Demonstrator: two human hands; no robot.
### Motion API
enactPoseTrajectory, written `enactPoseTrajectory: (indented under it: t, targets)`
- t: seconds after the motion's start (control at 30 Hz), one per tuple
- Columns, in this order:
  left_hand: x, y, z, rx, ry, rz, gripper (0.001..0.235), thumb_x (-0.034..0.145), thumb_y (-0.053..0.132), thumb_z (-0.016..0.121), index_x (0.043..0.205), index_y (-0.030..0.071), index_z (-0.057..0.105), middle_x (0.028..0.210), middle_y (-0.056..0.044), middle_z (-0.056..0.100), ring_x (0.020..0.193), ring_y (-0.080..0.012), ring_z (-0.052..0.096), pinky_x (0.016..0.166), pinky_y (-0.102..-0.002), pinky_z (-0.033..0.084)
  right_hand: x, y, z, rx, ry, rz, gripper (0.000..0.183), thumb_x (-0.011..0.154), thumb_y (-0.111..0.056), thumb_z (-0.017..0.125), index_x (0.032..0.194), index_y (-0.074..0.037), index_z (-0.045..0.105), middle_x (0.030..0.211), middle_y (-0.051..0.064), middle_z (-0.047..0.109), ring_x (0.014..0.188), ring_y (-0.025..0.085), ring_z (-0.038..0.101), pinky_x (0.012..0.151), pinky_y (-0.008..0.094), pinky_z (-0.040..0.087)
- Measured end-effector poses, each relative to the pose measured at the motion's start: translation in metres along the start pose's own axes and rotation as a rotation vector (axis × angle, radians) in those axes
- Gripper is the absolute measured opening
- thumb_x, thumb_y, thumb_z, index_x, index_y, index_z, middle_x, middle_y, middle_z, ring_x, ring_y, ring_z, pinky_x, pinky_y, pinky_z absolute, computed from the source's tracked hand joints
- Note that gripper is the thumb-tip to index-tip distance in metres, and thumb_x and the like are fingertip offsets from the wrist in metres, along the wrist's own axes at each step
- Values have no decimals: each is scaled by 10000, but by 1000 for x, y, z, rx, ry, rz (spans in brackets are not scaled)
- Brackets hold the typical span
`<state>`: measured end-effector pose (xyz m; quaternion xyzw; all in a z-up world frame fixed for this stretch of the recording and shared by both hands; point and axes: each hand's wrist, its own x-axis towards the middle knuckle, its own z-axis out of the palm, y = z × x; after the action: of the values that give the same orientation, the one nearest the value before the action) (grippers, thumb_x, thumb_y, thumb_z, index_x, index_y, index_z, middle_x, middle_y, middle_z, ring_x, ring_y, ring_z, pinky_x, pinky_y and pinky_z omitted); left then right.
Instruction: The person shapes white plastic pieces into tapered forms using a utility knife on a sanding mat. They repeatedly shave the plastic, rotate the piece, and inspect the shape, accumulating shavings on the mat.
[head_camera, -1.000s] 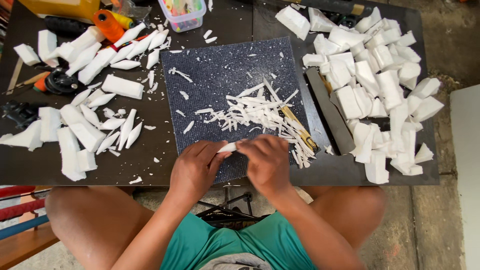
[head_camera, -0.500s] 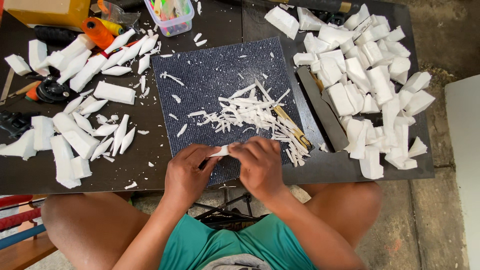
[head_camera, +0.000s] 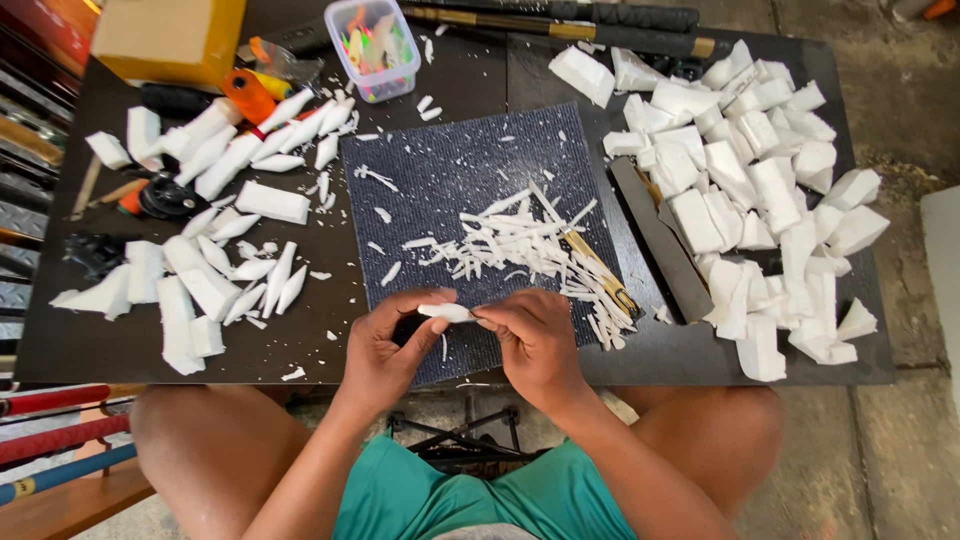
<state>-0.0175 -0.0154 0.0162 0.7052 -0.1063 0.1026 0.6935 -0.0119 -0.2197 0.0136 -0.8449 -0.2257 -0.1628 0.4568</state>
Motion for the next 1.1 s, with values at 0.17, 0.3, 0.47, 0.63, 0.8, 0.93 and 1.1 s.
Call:
enactPoseTrajectory:
  t: [0.17, 0.3, 0.47, 0.63, 0.8, 0.93, 1.1]
  targets:
    - [-12, -28, -5, 111, 27, 115, 302, 1017, 76, 628, 1301, 3, 697, 980, -162, 735, 836, -270, 746, 747, -411, 597, -10, 10, 0, 107, 30, 134, 166, 1037, -81, 623, 1098, -147, 762, 916, 11, 754, 925, 261, 716, 896, 457, 529]
    - [-10, -8, 12, 458, 10, 166, 467, 925, 112, 805, 1352, -17, 668, 1011, -213, 699, 794, -418, 731, 592, -502, 604, -18, 16, -1, 165, 53, 235, 166, 1075, -136, 581, 1086, -116, 746, 876, 41, 785, 787, 216, 737, 757, 419, 546]
    - [-5, -7, 9, 620, -171, 183, 287, 979, 65, 717, 1264, 28, 705, 1094, -158, 716, 990, -417, 739, 770, -523, 655, -12, 17, -10, -86, -9, 143, 111, 992, -174, 720, 1087, -164, 777, 928, 32, 785, 842, 273, 743, 756, 444, 560]
    - [-9, -18, 6, 640, -185, 223, 329, 919, 97, 782, 1246, 77, 749, 1061, -139, 767, 990, -379, 756, 775, -494, 646, -13, 17, -2, -184, -89, 49, 112, 1044, -147, 664, 1108, -103, 744, 927, 62, 730, 887, 306, 716, 753, 478, 571]
    - [-6, -19, 6, 599, -180, 210, 209, 885, 89, 794, 1092, 115, 782, 1014, -89, 793, 927, -322, 774, 787, -420, 628, -12, 13, 9, -248, -94, -96, 83, 984, -49, 695, 996, -116, 743, 898, 44, 707, 829, 292, 692, 691, 428, 527]
    - [-8, -26, 7, 603, -151, 155, 207, 893, 108, 799, 1097, 126, 768, 935, -107, 779, 828, -341, 761, 702, -426, 615, -5, 29, -1, -309, -168, -66, 104, 929, -33, 723, 961, -131, 737, 871, 33, 704, 817, 233, 665, 757, 389, 500]
    - [-12, -27, 6, 629, -117, 51, 248, 872, 176, 828, 1112, 177, 766, 823, -82, 747, 672, -273, 732, 585, -386, 592, -17, 38, 15, -287, -138, -149, 205, 921, 26, 687, 989, -161, 738, 922, 34, 696, 885, 248, 645, 778, 395, 480]
